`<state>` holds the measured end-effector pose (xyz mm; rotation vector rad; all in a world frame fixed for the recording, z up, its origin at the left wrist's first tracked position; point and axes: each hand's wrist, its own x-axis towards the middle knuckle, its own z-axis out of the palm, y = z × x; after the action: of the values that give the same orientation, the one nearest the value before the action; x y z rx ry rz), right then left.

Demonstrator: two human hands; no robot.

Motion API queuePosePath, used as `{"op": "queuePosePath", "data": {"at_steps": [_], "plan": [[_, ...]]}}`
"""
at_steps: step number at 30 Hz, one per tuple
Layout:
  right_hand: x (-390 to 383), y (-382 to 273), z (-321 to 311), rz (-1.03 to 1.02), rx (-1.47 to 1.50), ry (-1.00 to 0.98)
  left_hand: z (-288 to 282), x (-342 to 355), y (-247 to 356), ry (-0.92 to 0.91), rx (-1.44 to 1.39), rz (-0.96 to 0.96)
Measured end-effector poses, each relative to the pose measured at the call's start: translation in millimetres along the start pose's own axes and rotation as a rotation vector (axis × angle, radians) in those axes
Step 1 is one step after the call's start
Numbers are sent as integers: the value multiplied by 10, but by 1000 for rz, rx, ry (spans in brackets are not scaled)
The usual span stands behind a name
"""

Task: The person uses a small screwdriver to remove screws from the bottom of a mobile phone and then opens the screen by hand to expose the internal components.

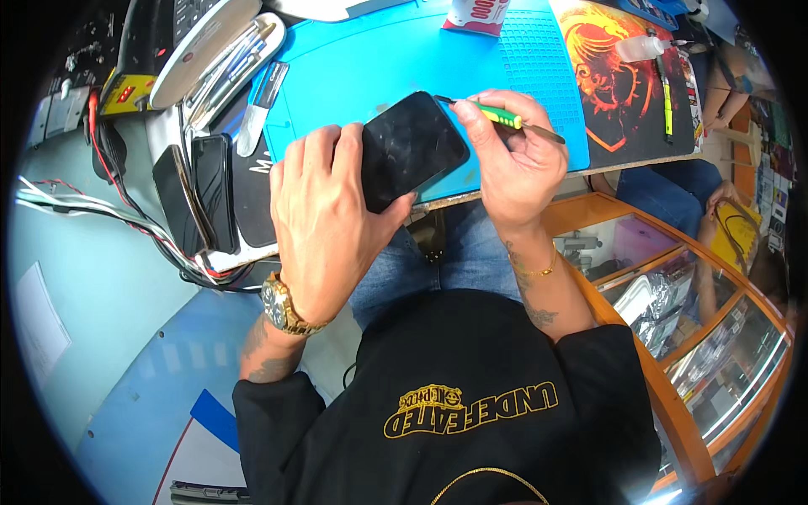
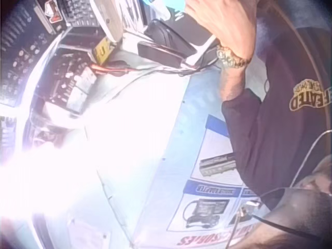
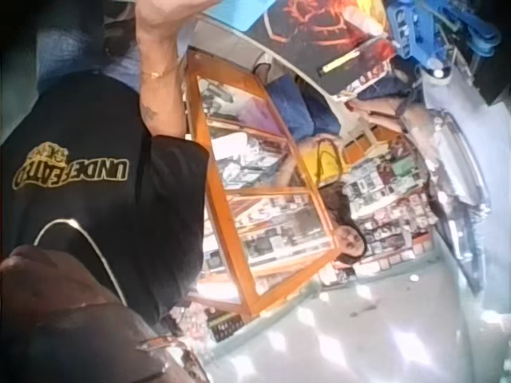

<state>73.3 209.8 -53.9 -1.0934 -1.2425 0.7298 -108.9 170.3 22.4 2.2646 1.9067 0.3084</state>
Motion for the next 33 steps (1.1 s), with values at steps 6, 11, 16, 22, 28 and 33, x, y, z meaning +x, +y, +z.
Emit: {"op": "queuePosePath", "data": {"at_steps": [6,11,16,22,28,33], "plan": [[-27,13,39,-25,45,-13,16,-31,-27,32,-4,32],[-53,28,46,-24,-11,-26,29,-27,-61,49,10,59],[122,-20,-86,-157,-52,-82,19,-23,-74,43,-17,52],[197,-362,-454,100,215,-172,-12,98,-174,-41,-47,74],[63,-364,-620,241,19,-350,-68,103,-221,-78,-192,49],[-162,-469,-397,590,167,-354,-176,211,-369,-150,-343,-46]]}}
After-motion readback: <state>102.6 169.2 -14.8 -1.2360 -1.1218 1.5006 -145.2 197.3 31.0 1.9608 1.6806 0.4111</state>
